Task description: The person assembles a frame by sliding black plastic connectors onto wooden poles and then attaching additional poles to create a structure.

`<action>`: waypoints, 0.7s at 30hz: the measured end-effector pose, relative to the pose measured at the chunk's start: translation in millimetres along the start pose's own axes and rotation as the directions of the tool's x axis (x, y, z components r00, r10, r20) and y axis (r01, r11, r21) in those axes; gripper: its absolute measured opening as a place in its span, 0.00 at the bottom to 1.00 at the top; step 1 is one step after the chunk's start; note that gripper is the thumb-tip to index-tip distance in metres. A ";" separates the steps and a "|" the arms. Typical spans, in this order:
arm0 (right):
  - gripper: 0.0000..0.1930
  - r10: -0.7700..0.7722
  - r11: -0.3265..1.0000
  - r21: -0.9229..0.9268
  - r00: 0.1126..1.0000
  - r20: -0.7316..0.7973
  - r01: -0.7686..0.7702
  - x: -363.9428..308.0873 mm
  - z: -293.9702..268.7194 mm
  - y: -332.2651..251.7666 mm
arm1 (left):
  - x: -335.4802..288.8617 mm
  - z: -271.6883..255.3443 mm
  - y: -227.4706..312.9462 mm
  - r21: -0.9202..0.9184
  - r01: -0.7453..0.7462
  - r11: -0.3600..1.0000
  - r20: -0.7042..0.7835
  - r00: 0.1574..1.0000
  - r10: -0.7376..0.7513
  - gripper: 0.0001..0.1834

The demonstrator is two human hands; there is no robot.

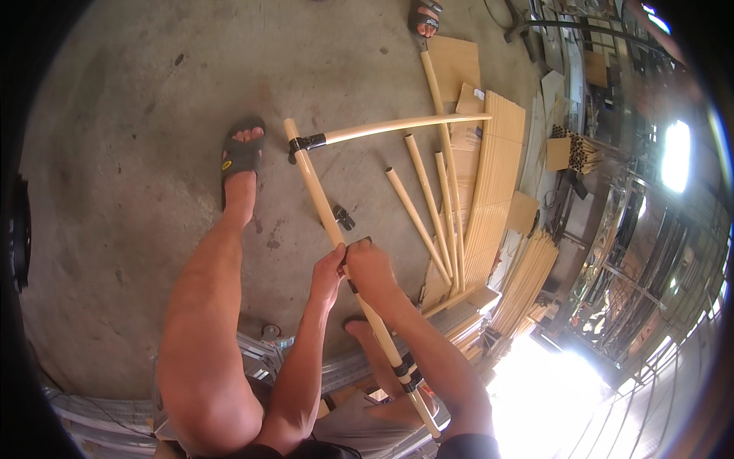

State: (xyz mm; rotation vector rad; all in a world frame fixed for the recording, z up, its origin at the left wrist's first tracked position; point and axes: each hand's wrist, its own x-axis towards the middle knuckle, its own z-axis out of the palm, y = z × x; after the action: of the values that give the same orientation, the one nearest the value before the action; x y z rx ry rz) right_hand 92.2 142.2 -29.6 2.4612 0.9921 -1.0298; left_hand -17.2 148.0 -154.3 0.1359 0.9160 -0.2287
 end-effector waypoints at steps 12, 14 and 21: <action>0.09 -0.074 0.853 -0.520 0.997 -0.032 0.047 7.1 28.8 -8.4 | -1.9 2.1 4.7 0.046 0.008 0.999 0.032 0.999 -0.010 0.17; 0.09 -0.043 0.847 -0.531 0.999 -0.019 0.026 7.0 29.2 -7.8 | -1.9 2.3 8.3 0.055 0.034 0.998 0.027 0.999 -0.036 0.18; 0.09 0.068 0.914 -0.406 0.993 0.098 -0.022 17.2 22.0 3.2 | -4.7 4.9 11.6 0.005 -0.005 1.000 0.087 0.996 0.005 0.21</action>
State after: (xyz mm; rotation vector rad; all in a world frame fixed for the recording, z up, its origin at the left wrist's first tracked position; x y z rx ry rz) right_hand 91.9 137.3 -57.3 2.0566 0.9928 -0.8353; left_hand -13.2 158.8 -147.3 0.1326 0.8286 -0.2306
